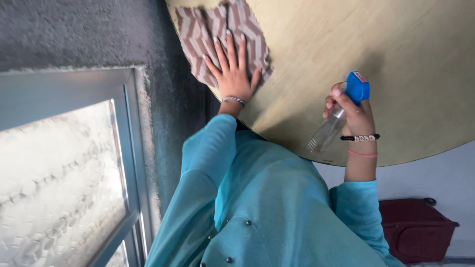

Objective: The person cleans a large round wooden table by spraying a cleaning solution from a bottle and wiping the surface with a striped cloth. They repeatedly spray and wipe different sections of the table in a systematic manner.

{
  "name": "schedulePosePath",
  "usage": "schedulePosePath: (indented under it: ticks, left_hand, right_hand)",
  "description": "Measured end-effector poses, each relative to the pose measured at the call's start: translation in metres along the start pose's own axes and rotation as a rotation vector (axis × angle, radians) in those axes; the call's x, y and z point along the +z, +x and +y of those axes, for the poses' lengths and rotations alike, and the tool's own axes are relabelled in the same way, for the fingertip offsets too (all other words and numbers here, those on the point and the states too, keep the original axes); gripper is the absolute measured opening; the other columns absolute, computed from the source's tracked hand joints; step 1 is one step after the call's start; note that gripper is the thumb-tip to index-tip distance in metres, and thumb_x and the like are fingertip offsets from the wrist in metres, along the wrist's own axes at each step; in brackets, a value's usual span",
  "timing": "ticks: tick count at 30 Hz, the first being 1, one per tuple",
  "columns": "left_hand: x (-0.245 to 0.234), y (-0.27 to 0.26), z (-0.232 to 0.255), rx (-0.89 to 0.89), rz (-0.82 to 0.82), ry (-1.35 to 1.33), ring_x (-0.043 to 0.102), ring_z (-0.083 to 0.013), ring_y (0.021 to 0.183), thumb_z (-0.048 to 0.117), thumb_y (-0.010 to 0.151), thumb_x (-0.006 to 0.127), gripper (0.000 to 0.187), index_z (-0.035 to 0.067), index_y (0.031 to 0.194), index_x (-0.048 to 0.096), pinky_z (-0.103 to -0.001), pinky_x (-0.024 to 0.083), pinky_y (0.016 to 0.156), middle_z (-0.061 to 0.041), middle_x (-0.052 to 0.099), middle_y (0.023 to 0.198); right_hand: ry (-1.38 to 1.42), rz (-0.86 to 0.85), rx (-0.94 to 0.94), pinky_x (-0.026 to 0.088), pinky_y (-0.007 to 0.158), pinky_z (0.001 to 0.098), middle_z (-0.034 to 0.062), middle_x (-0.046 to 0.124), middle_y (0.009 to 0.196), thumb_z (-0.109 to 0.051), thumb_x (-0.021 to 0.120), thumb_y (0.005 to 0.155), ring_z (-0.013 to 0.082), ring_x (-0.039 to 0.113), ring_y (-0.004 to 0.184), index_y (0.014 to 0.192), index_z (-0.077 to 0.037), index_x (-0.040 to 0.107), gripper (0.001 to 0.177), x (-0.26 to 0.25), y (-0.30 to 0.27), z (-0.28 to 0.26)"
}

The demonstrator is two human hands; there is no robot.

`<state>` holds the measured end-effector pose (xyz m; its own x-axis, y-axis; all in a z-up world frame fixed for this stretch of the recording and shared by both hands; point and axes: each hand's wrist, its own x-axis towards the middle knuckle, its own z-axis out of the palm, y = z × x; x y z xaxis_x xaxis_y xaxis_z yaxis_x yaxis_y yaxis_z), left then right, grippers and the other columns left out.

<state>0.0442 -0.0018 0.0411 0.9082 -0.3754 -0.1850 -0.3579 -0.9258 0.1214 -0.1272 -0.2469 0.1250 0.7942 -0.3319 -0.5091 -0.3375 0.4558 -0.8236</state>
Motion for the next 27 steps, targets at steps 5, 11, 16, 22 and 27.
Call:
schedulePosePath:
  ticks: [5,11,16,22,27]
  left_hand:
    - [0.039,-0.082,0.054,0.131,-0.102,-0.019,0.006,-0.0468,0.157,0.069,0.091,0.057,0.093,0.026,0.166,0.022,-0.086,0.005,0.112,-0.012,0.008,0.173]
    - [0.028,0.008,0.036,0.292,0.005,0.015,0.005,-0.0443,0.157,0.077,0.09,0.056,0.091,0.035,0.165,0.025,-0.088,0.005,0.111,-0.005,0.01,0.173]
    - [0.012,0.111,0.016,0.132,-0.131,0.087,0.002,-0.0446,0.163,0.076,0.105,0.045,0.088,0.027,0.173,0.021,-0.088,0.001,0.119,-0.01,0.01,0.177]
    - [0.048,0.034,0.046,0.21,0.032,0.049,0.004,-0.0473,0.156,0.075,0.095,0.048,0.091,0.025,0.167,0.022,-0.084,0.002,0.115,-0.013,0.007,0.172]
    - [0.058,-0.092,0.076,0.528,-0.233,0.027,0.004,-0.0444,0.157,0.074,0.087,0.056,0.096,0.027,0.164,0.025,-0.085,0.003,0.112,-0.009,0.007,0.173]
  right_hand:
    - [0.008,-0.038,0.03,0.055,0.062,0.0335,0.0023,0.059,0.086,-0.018,0.071,0.1,0.0143,0.062,0.078,0.1,-0.008,0.061,0.014,-0.021,-0.013,0.024]
    - [-0.035,0.002,0.047,0.055,0.061,0.032,0.001,0.06,0.086,-0.019,0.072,0.098,0.0127,0.062,0.076,0.099,-0.008,0.062,0.015,-0.027,-0.037,0.023]
    - [-0.058,0.081,0.026,0.054,0.062,0.0315,0.0032,0.061,0.082,-0.019,0.072,0.098,0.0139,0.061,0.073,0.101,-0.008,0.063,0.015,-0.033,-0.044,0.019]
    - [0.007,0.137,0.039,0.054,0.059,0.0332,0.0044,0.061,0.08,-0.02,0.073,0.096,0.0153,0.062,0.071,0.097,-0.008,0.062,0.016,-0.037,-0.037,0.021]
    - [0.019,0.118,0.008,0.055,0.06,0.0324,0.0023,0.061,0.082,-0.021,0.074,0.096,0.0141,0.062,0.074,0.098,-0.009,0.062,0.018,-0.039,-0.021,0.02]
